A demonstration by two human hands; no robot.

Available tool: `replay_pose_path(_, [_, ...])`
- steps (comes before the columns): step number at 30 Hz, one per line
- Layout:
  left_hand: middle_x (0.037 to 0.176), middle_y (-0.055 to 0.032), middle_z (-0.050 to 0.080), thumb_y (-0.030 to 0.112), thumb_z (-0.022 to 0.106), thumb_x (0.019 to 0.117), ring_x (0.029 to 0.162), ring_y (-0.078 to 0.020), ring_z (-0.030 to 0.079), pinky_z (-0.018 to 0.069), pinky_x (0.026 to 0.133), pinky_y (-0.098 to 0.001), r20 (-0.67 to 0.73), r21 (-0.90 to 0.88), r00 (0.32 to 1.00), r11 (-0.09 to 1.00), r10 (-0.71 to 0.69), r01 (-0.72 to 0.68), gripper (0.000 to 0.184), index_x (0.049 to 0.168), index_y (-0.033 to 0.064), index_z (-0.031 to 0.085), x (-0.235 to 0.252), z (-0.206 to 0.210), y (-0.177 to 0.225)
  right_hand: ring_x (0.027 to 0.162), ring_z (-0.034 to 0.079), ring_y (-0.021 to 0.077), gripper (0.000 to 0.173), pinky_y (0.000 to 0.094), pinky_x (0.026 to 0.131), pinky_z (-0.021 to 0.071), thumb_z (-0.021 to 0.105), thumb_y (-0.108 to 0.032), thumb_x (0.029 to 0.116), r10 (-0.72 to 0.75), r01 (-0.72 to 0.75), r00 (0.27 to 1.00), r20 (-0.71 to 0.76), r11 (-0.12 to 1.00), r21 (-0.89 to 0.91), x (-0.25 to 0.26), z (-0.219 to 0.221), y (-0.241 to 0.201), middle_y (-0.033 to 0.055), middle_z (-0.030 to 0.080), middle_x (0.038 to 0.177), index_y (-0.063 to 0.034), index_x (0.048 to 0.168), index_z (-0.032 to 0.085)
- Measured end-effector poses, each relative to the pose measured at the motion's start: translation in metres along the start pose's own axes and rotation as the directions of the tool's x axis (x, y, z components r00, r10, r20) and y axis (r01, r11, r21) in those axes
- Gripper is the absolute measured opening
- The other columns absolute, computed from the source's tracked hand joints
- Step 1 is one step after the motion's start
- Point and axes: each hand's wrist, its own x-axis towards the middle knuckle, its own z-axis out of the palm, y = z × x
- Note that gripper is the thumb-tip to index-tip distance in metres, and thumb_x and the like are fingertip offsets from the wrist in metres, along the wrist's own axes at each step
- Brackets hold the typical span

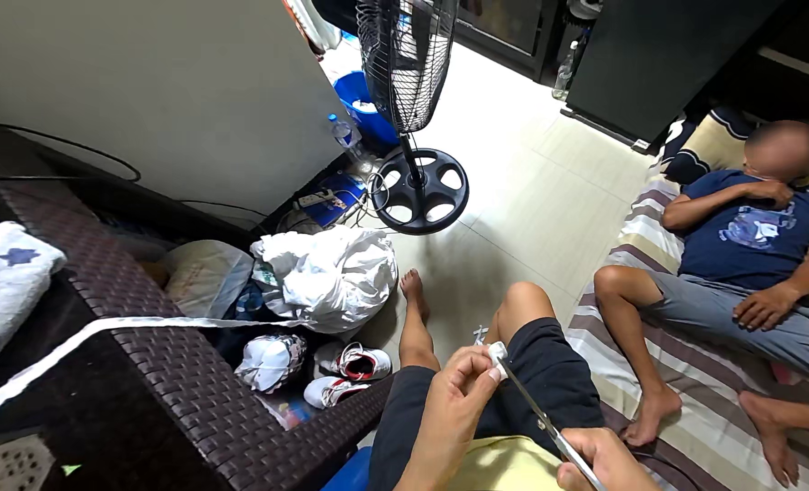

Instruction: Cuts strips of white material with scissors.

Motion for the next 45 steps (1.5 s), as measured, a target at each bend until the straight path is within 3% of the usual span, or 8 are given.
replay_pose_path(3, [0.123,-0.0069,0.069,0.016,0.061,0.0929,0.119,-0.0115,0.062,0.0520,0.097,-0.0273,0.028,-0.058,0.993,0.992,0.116,-0.114,0.014,0.083,0.0083,0.067,0.003,-0.001,-0.008,0.052,0.041,-0.0033,0.052,0.0196,0.050,0.0333,0.068,-0.052,0.0897,-0.005,0.004,1.000,0.024,0.999,0.045,-0.002,0.000,-0.002,-0.0091,0.045,0.057,-0.0049,0.070,0.059])
replay_pose_path(7, [0.105,-0.0020,0.074,0.021,0.065,0.0942,0.106,-0.0099,0.069,0.0555,0.092,-0.0260,0.006,-0.190,0.989,0.972,0.145,-0.141,0.009,0.092,0.0121,0.068,0.003,0.001,-0.011,0.052,0.042,-0.0043,0.052,0.0181,0.049,0.0338,0.068,-0.054,0.0895,-0.018,0.015,0.999,0.028,0.995,0.096,-0.005,0.001,-0.006,-0.0101,0.046,0.058,-0.0054,0.072,0.061])
replay_pose_path(10, [0.094,0.0010,0.073,0.011,0.064,0.0933,0.095,-0.0074,0.070,0.0570,0.084,-0.0228,-0.024,-0.185,0.988,0.970,0.154,-0.156,0.004,0.092,0.0117,0.067,0.004,0.003,-0.007,0.051,0.042,-0.0049,0.055,0.0173,0.049,0.0338,0.068,-0.058,0.0883,-0.027,0.024,0.999,0.031,0.994,0.106,-0.005,0.001,-0.005,-0.0106,0.046,0.057,-0.0070,0.071,0.060])
replay_pose_path(16, [0.100,-0.0053,0.076,0.005,0.063,0.0930,0.102,-0.0121,0.072,0.0577,0.090,-0.0265,-0.003,-0.291,0.991,0.948,0.136,-0.131,0.007,0.088,0.0107,0.065,0.004,0.008,-0.006,0.052,0.040,-0.0064,0.059,0.0165,0.048,0.0327,0.064,-0.063,0.0899,-0.110,0.108,0.994,0.009,0.984,0.141,-0.003,0.006,0.001,-0.0108,0.046,0.058,-0.0069,0.072,0.061])
replay_pose_path(21, [0.099,-0.0061,0.076,0.008,0.064,0.0943,0.099,-0.0124,0.073,0.0575,0.090,-0.0268,0.073,-0.370,0.993,0.927,0.093,-0.060,0.007,0.088,0.0122,0.065,0.002,0.011,-0.006,0.054,0.043,-0.0055,0.066,0.0168,0.051,0.0359,0.058,-0.074,0.0878,-0.101,0.090,0.994,0.052,0.981,0.174,0.001,0.006,-0.002,-0.0110,0.048,0.061,-0.0084,0.077,0.061])
replay_pose_path(26, [0.109,-0.0135,0.076,0.006,0.058,0.0974,0.107,-0.0155,0.072,0.0554,0.094,-0.0277,0.120,-0.434,0.991,0.901,0.056,0.002,0.009,0.090,0.0096,0.061,0.000,0.015,-0.007,0.055,0.044,-0.0058,0.068,0.0160,0.052,0.0371,0.055,-0.076,0.0879,-0.133,0.121,0.990,0.047,0.973,0.198,0.005,0.009,-0.004,-0.0112,0.049,0.063,-0.0094,0.078,0.060])
replay_pose_path(36, [0.096,-0.0053,0.073,0.010,0.061,0.0952,0.093,-0.0107,0.071,0.0567,0.087,-0.0260,0.126,-0.447,0.992,0.892,-0.004,0.061,0.006,0.090,0.0123,0.062,-0.003,0.015,-0.005,0.059,0.047,-0.0045,0.077,0.0163,0.055,0.0397,0.049,-0.081,0.0865,-0.171,0.156,0.983,0.070,0.971,0.181,0.004,0.007,-0.005,-0.0076,0.052,0.068,-0.0053,0.084,0.061])
replay_pose_path(45, [0.088,0.0032,0.070,0.010,0.064,0.0947,0.082,-0.0032,0.067,0.0561,0.081,-0.0211,0.126,-0.442,0.992,0.895,-0.001,0.057,0.008,0.090,0.0153,0.067,-0.004,0.015,0.001,0.058,0.046,-0.0045,0.074,0.0164,0.054,0.0384,0.052,-0.079,0.0870,-0.188,0.179,0.982,0.031,0.967,0.179,0.005,0.010,-0.004,-0.0079,0.051,0.066,-0.0060,0.081,0.061])
